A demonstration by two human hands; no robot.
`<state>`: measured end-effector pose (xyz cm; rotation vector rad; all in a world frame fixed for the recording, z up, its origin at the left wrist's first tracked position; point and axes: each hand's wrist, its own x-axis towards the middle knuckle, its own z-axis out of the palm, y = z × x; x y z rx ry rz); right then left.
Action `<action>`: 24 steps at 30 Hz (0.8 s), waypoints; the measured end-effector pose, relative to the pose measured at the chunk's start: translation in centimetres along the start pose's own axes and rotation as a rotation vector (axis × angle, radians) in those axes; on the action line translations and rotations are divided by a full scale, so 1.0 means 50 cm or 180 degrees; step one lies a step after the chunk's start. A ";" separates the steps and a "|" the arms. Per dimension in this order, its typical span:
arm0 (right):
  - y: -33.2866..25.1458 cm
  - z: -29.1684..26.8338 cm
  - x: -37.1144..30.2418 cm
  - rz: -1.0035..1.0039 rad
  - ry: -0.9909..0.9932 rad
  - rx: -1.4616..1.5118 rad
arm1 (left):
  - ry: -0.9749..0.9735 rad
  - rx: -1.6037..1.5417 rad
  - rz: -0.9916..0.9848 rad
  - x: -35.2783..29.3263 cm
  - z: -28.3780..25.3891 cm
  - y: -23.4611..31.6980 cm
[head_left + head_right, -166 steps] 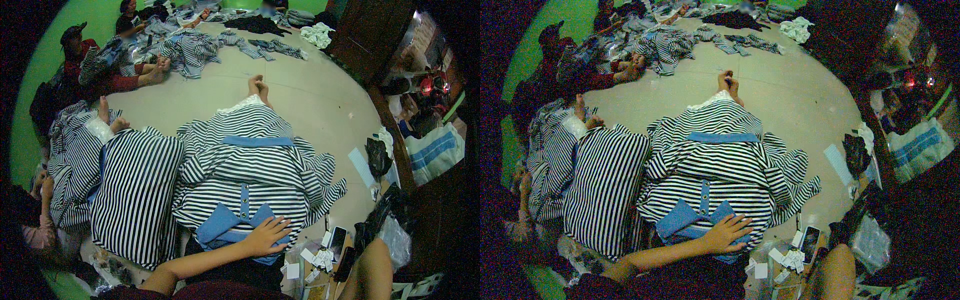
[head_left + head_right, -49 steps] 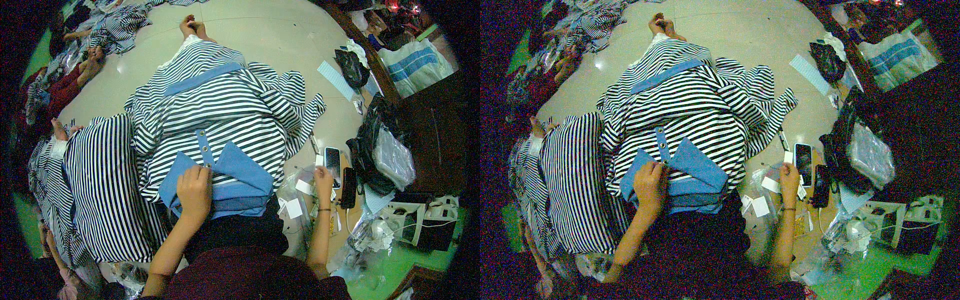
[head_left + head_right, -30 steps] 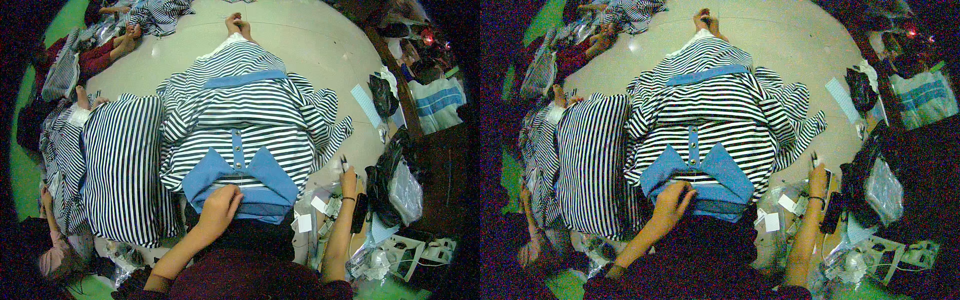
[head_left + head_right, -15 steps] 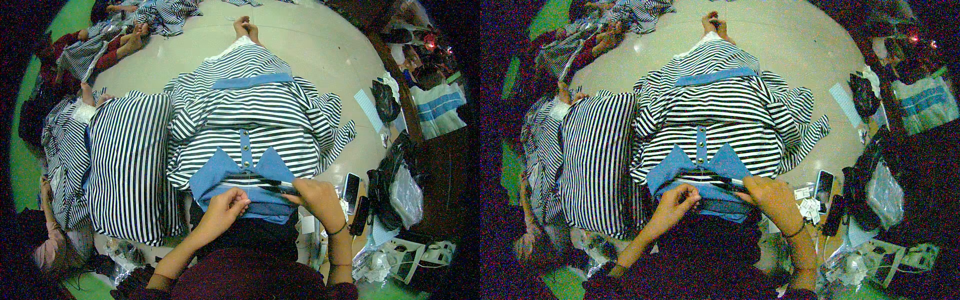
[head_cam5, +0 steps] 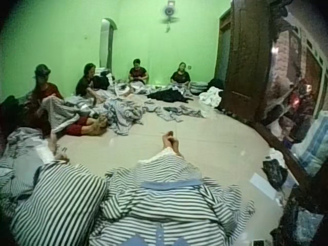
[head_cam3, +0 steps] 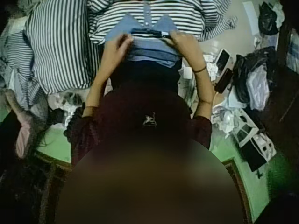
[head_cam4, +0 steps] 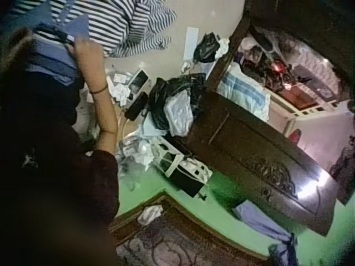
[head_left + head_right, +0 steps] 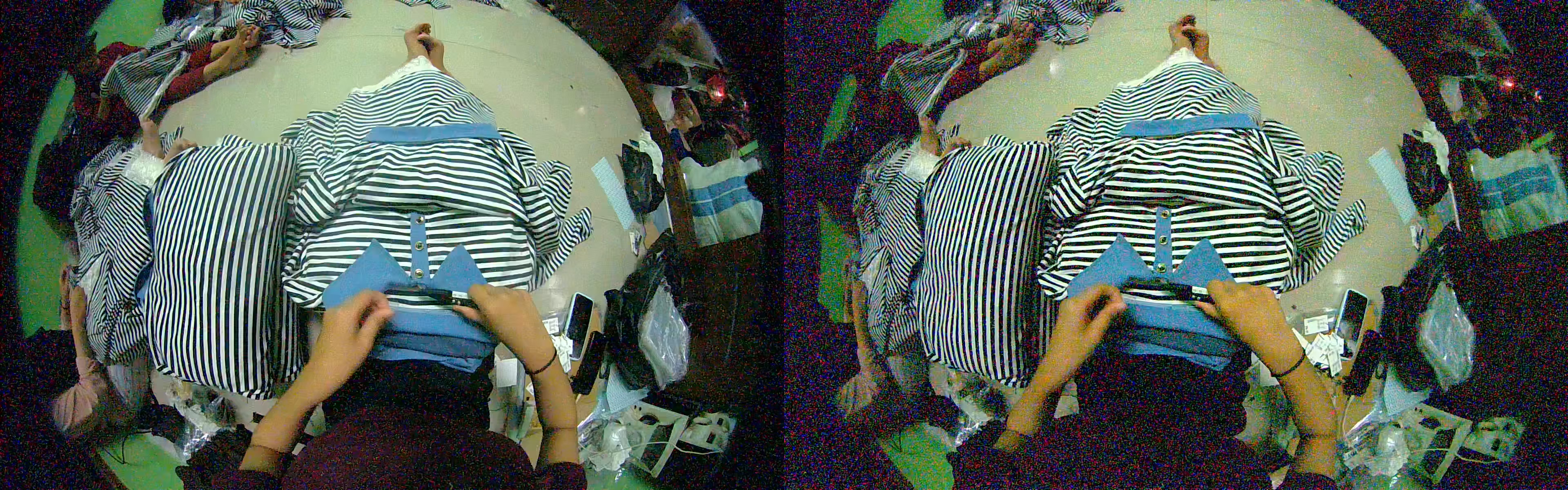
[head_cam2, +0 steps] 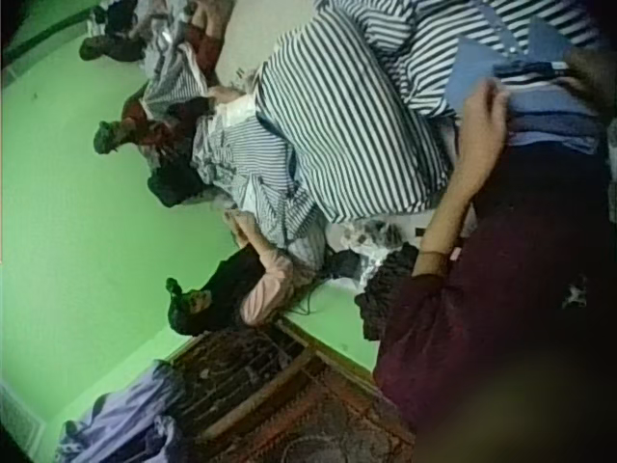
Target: The person folds a striped shirt on the floor, aligning the sleeves and collar, then places a small white tag inside the folded garment. The person repeats this process with additional shirts, stacking the finished items nearby.
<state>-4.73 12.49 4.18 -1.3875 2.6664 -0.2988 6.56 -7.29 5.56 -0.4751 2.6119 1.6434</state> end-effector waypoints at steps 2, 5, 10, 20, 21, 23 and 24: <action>-0.004 -0.008 0.000 0.0169 -0.0058 0.0244 | 0.0275 0.0243 -0.0051 0.017 -0.024 0.001; -0.015 -0.021 0.010 0.0681 -0.0208 0.0785 | 0.0552 0.0595 0.0374 0.080 -0.035 -0.010; -0.038 -0.031 0.050 0.0971 -0.0294 0.1038 | -0.0388 0.0873 0.1275 0.166 -0.029 -0.052; -0.065 -0.005 0.096 0.0934 -0.0466 0.0846 | -0.0284 0.1069 0.1271 0.175 -0.008 -0.099; -0.066 -0.004 0.097 0.0927 -0.0469 0.0820 | -0.0235 0.1029 0.1253 0.173 -0.008 -0.099; -0.067 -0.002 0.100 0.0923 -0.0447 0.0779 | -0.0135 0.0954 0.1189 0.170 -0.007 -0.097; -0.067 -0.001 0.100 0.0927 -0.0419 0.0761 | -0.0074 0.0893 0.1228 0.169 -0.006 -0.097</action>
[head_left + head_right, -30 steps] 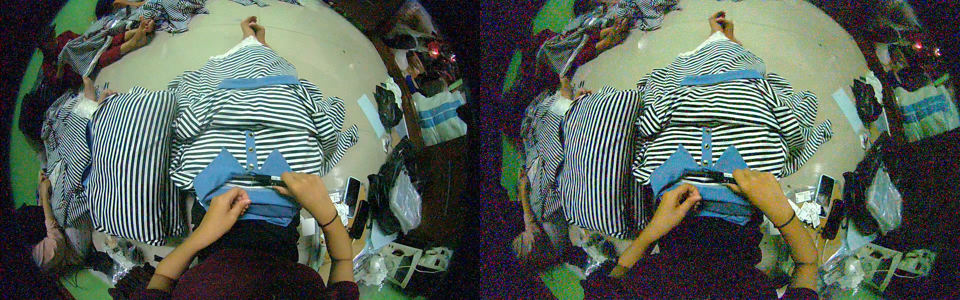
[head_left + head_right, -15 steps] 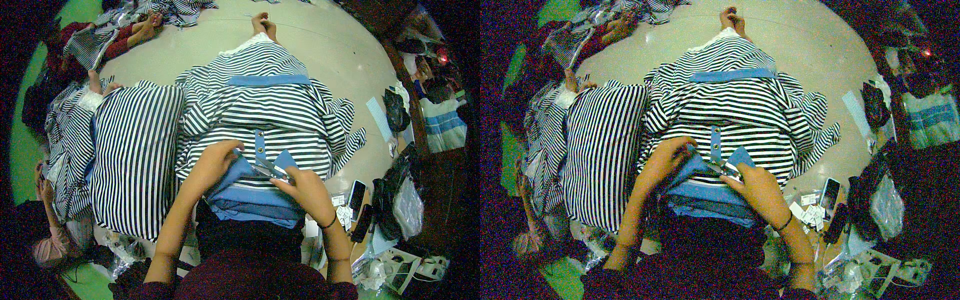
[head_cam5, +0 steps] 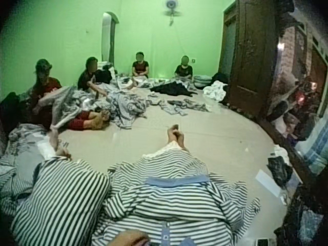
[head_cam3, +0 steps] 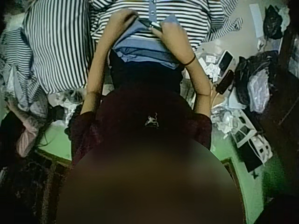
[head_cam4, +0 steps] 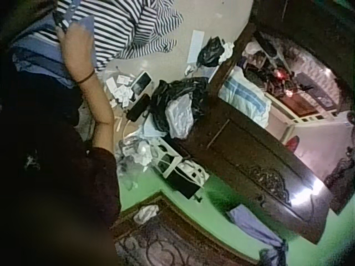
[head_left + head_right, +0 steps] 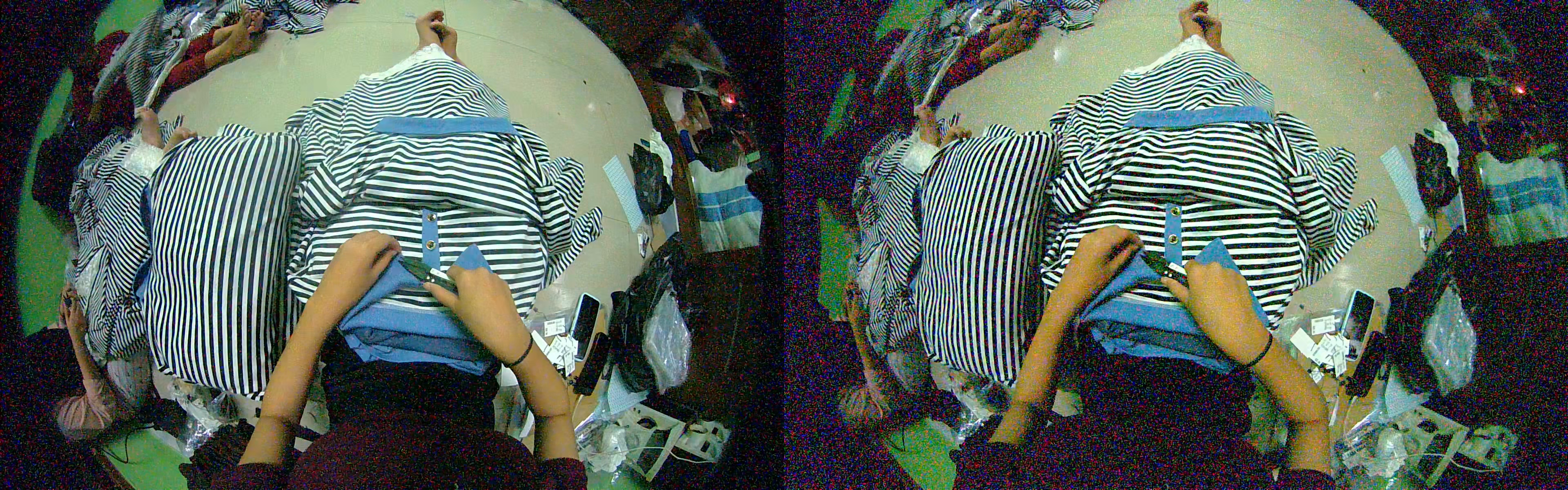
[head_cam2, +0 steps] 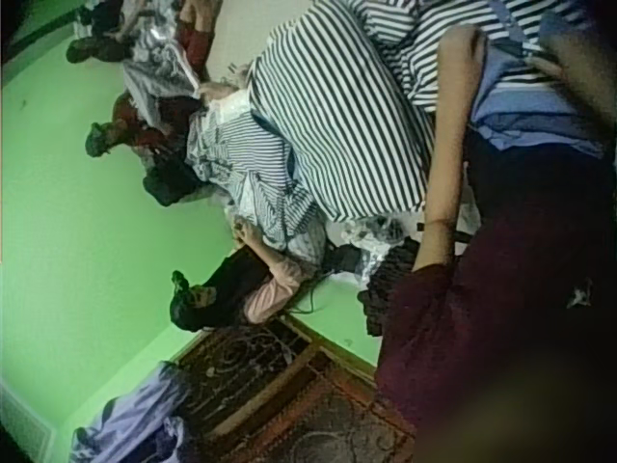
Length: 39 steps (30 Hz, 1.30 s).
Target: The person folds a striped shirt on the floor, aligning the sleeves and collar, then places a small white tag inside the folded garment. The person repeats this process with additional shirts, stacking the finished items nearby.
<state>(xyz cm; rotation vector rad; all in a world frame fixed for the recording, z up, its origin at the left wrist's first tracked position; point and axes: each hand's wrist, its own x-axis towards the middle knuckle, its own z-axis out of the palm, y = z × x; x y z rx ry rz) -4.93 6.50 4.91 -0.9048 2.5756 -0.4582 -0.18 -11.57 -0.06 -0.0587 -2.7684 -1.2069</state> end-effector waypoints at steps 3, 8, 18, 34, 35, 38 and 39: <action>0.000 0.002 0.001 0.0015 0.0027 0.0007 | 0.0175 -0.0134 -0.0003 -0.002 0.005 -0.005; 0.004 0.008 0.004 0.0066 -0.0083 0.0097 | 0.0130 -0.0285 -0.0119 -0.005 0.018 -0.027; 0.035 -0.034 -0.038 0.0308 0.0560 0.0867 | 0.0646 -0.0052 -0.0037 -0.023 -0.054 0.077; 0.536 0.089 -0.236 0.2441 0.1128 -0.0568 | -0.3707 -0.1889 0.2354 -0.096 0.443 0.296; 0.550 0.119 -0.222 0.2605 0.1237 -0.0377 | -0.3718 -0.1884 0.2419 -0.102 0.446 0.287; 0.560 0.187 -0.175 0.2910 0.1745 0.0041 | -0.3711 -0.1837 0.2550 -0.107 0.442 0.266; 0.555 0.201 -0.165 0.2934 0.1662 0.0144 | -0.3696 -0.1806 0.2592 -0.108 0.439 0.261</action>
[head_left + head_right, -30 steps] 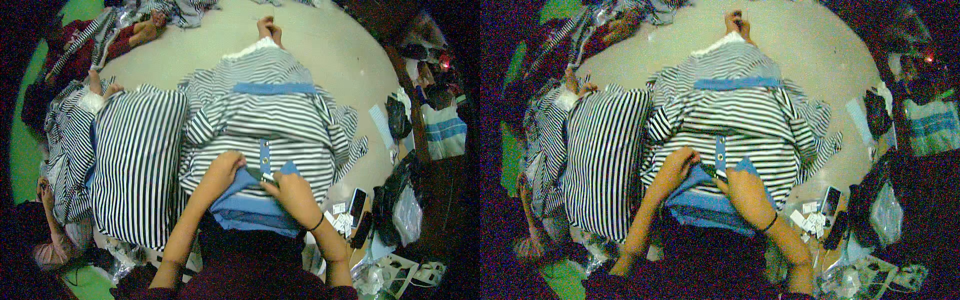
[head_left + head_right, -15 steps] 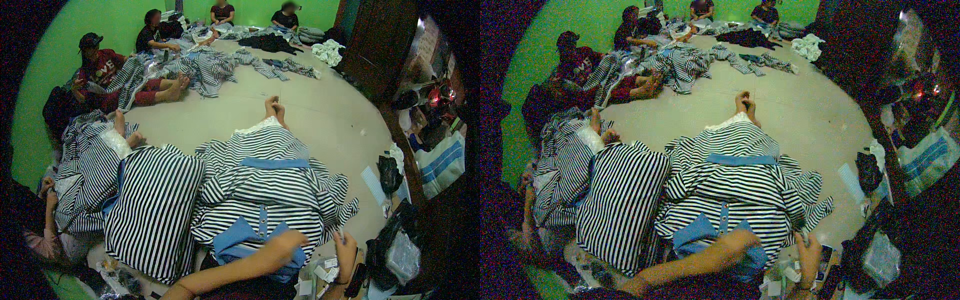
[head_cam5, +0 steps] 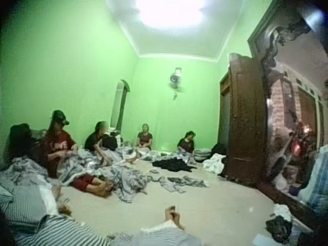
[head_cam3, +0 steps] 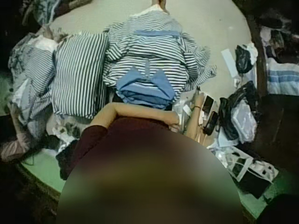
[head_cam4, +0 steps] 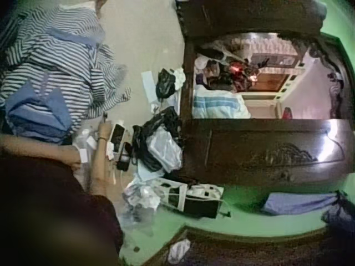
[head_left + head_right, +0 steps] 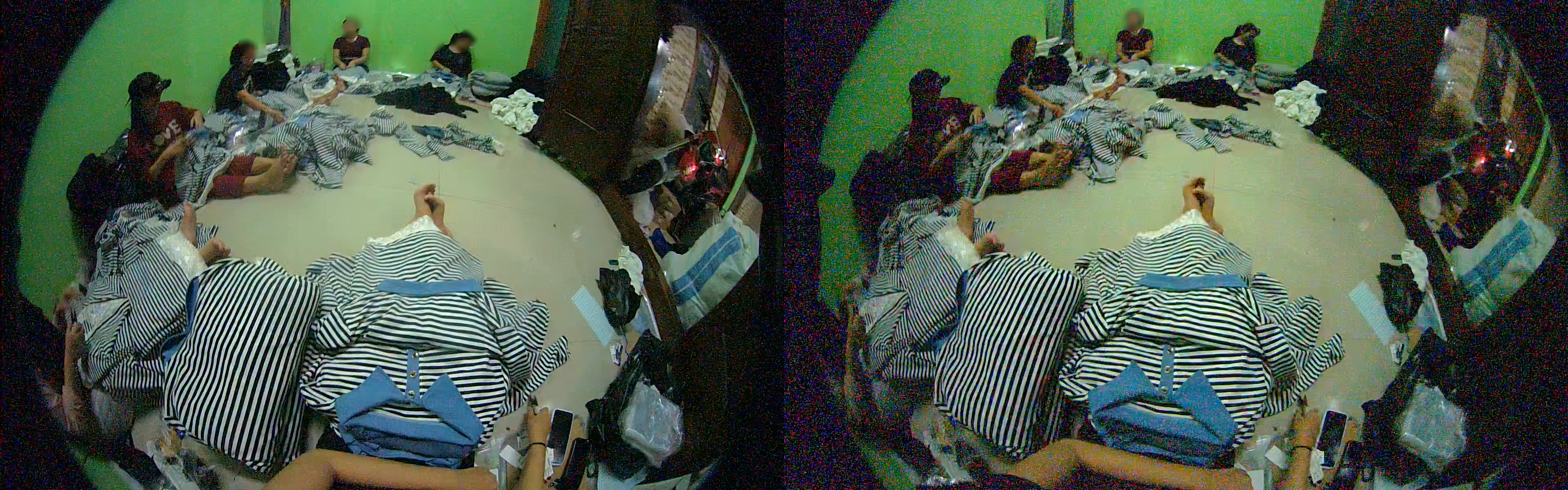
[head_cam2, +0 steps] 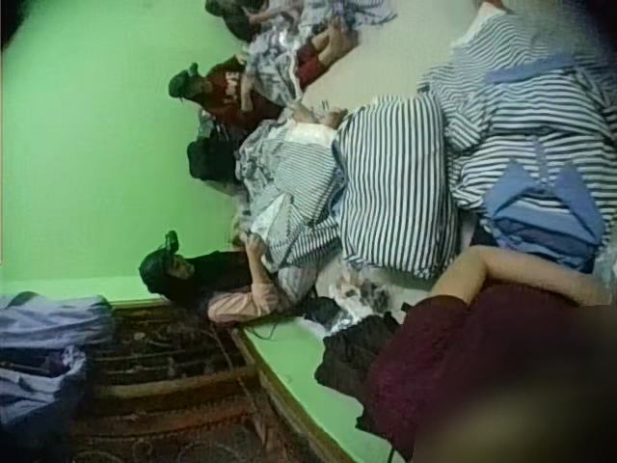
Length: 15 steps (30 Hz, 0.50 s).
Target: The person folds a striped shirt on the floor, aligning the sleeves and collar, then places a small white tag inside the folded garment. The person repeats this process with additional shirts, stacking the finished items nearby.
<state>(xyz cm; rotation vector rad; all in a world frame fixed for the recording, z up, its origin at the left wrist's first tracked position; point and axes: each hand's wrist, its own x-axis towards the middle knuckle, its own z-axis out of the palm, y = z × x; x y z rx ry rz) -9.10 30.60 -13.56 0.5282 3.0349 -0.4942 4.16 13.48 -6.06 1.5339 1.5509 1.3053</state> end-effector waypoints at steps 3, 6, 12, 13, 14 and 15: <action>-0.025 0.019 -0.017 -0.0362 0.0219 -0.0018 | 0.0023 0.0112 0.0051 -0.011 -0.004 0.006; -0.042 -0.003 -0.021 -0.0416 -0.0202 -0.0020 | 0.0475 -0.0084 0.0307 -0.023 -0.038 0.032; -0.031 -0.047 -0.091 -0.0578 -0.0272 0.0548 | 0.3090 0.2297 -0.0831 -0.193 -0.146 0.125; -0.028 -0.045 -0.106 -0.0579 -0.0225 0.0722 | 0.2865 0.2738 -0.1137 -0.225 -0.148 0.135; -0.025 -0.039 -0.127 -0.0894 -0.0306 0.0803 | 0.2581 0.2794 -0.1354 -0.239 -0.142 0.139; -0.027 -0.028 -0.139 -0.1175 -0.0263 0.0728 | 0.2378 0.2929 -0.1559 -0.249 -0.133 0.138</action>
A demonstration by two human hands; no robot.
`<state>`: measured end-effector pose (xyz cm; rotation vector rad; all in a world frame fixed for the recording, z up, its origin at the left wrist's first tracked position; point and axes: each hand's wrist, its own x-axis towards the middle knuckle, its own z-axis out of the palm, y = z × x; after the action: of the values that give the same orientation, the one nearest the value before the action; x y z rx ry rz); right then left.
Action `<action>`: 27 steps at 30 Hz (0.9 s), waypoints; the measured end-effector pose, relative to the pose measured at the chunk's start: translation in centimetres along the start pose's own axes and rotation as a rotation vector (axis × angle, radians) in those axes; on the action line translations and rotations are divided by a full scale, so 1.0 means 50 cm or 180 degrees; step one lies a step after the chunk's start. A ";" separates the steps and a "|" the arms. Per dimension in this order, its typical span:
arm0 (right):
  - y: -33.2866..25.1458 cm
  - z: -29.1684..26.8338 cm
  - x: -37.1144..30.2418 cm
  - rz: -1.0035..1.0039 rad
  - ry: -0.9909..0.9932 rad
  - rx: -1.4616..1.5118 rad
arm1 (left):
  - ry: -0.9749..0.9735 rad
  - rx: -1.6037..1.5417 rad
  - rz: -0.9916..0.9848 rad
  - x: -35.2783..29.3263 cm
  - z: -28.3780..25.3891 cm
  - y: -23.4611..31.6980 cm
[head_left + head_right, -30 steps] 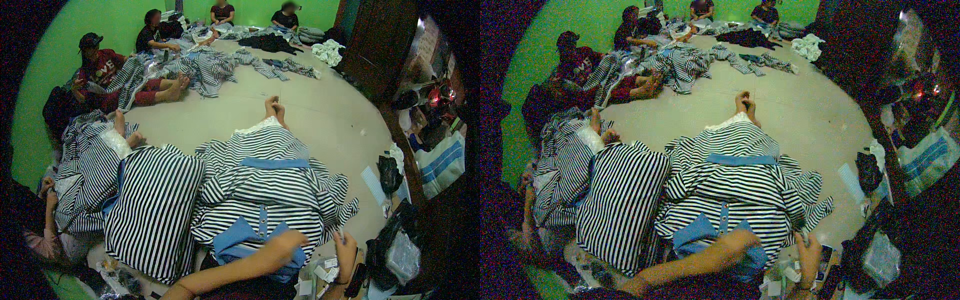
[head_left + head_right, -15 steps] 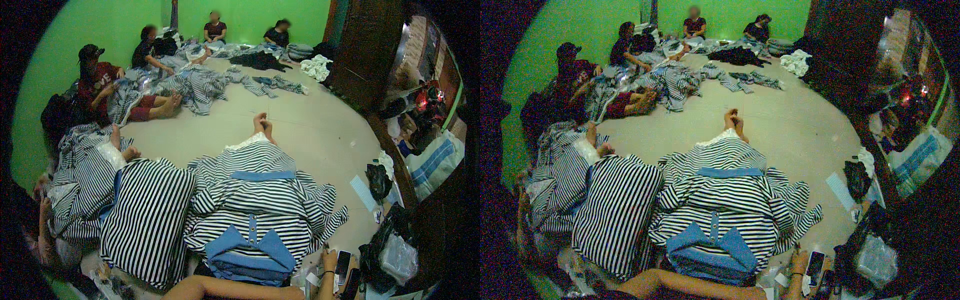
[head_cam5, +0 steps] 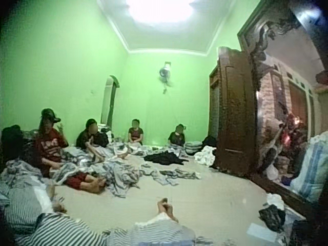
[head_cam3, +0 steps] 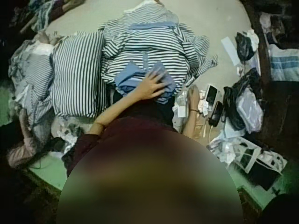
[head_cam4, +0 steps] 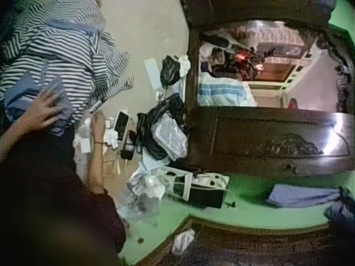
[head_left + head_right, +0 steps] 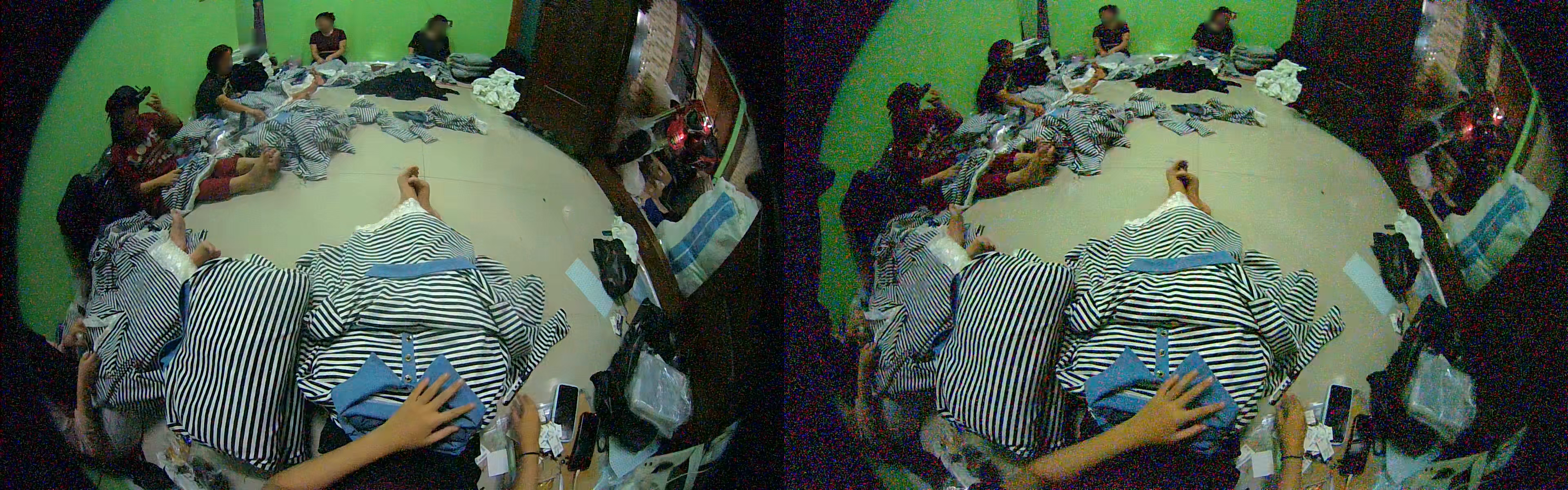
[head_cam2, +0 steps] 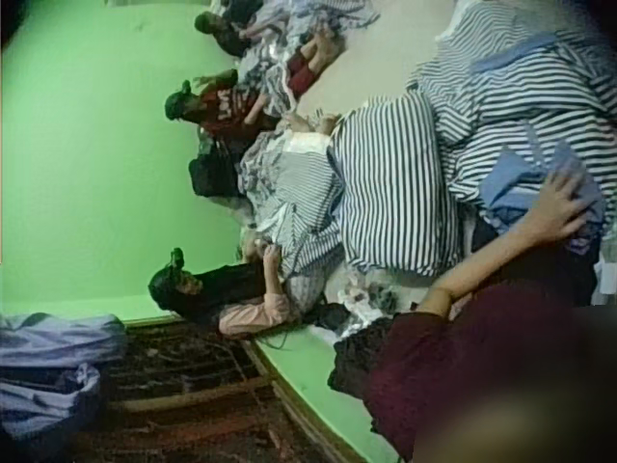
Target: The person folds a striped shirt on the floor, aligning the sleeves and collar, then places a small white tag inside the folded garment. The person repeats this process with additional shirts, stacking the finished items nearby.
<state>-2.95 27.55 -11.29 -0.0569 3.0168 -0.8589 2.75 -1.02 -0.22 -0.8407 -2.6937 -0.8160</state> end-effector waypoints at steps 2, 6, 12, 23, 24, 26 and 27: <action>-0.005 0.024 -0.010 -0.0473 -0.0011 -0.0279 | -0.0163 -0.0095 -0.0077 -0.017 0.017 -0.005; -0.009 0.058 0.011 -0.0262 0.0208 -0.0733 | -0.0225 -0.0085 -0.0076 -0.025 0.047 -0.014; 0.007 0.048 0.056 0.0060 0.0276 -0.0636 | -0.0067 0.0261 -0.0651 -0.025 -0.011 0.000; 0.066 -0.019 -0.082 0.0117 0.0641 -0.1037 | -0.0412 0.0103 -0.2477 -0.149 -0.086 -0.079; 0.067 -0.021 -0.094 0.0231 0.0349 -0.1224 | -0.0499 0.0188 -0.2497 -0.149 -0.087 -0.080; 0.063 -0.022 -0.107 0.0316 0.0140 -0.1137 | -0.0636 0.0345 -0.2535 -0.137 -0.097 -0.076; 0.059 -0.022 -0.106 0.0352 0.0049 -0.1091 | -0.0734 0.0373 -0.2623 -0.124 -0.107 -0.074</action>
<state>2.25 30.82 -11.93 0.1147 3.1084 -0.3299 5.87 -9.43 0.41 0.2714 -3.2637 -0.7005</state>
